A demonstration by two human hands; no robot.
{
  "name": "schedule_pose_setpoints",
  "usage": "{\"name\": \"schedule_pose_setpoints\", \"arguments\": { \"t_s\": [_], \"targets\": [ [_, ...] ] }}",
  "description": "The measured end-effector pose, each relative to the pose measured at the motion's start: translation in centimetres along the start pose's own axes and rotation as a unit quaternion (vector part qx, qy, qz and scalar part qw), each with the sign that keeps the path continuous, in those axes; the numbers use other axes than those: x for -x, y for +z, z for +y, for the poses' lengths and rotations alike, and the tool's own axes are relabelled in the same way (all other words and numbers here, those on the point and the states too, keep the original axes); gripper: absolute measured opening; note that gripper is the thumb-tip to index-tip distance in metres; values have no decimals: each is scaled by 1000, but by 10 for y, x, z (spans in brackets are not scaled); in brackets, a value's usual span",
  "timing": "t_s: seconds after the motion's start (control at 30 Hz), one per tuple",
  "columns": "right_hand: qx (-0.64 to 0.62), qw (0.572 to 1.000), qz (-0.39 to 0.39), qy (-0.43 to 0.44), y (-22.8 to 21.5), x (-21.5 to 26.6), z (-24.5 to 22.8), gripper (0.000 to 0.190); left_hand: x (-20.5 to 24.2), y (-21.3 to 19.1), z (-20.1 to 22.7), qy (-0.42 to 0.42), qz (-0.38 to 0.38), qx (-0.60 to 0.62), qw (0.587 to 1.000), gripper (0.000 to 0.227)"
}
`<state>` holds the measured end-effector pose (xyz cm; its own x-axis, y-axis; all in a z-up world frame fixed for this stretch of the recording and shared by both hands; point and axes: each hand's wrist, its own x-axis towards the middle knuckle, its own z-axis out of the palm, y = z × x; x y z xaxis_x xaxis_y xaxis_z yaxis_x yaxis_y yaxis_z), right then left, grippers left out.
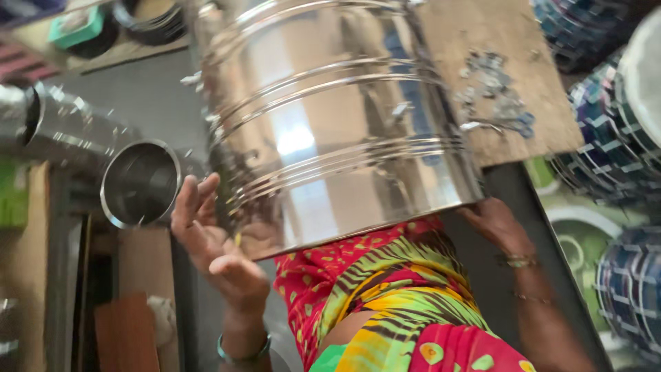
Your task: The person assembles a large metal drum by inserting bolts and tightening nuts onto the drum shell. They pick up bolts and nuts from a wooden board, insert them into pre-drilled holes, and tighten them by hand.
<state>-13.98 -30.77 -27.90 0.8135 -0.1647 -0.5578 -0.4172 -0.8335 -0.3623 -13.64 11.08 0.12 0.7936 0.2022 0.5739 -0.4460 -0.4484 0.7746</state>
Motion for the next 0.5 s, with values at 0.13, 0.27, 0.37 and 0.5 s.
{"name": "schedule_pose_setpoints", "arguments": {
  "t_s": [0.13,0.27,0.37,0.5],
  "targets": [
    [-67,990,46,-113,8,-10,13,45,16,12,-12,26,85,97,991,98],
    [-24,995,19,-100,11,-20,24,47,21,20,-10,74,99,52,991,91],
    [23,994,12,-103,9,-25,25,47,17,8,-2,105,-40,-138,984,87],
    [37,991,28,-126,9,-27,24,49,3,1,7,109,-186,-231,949,92]
  ]
}}
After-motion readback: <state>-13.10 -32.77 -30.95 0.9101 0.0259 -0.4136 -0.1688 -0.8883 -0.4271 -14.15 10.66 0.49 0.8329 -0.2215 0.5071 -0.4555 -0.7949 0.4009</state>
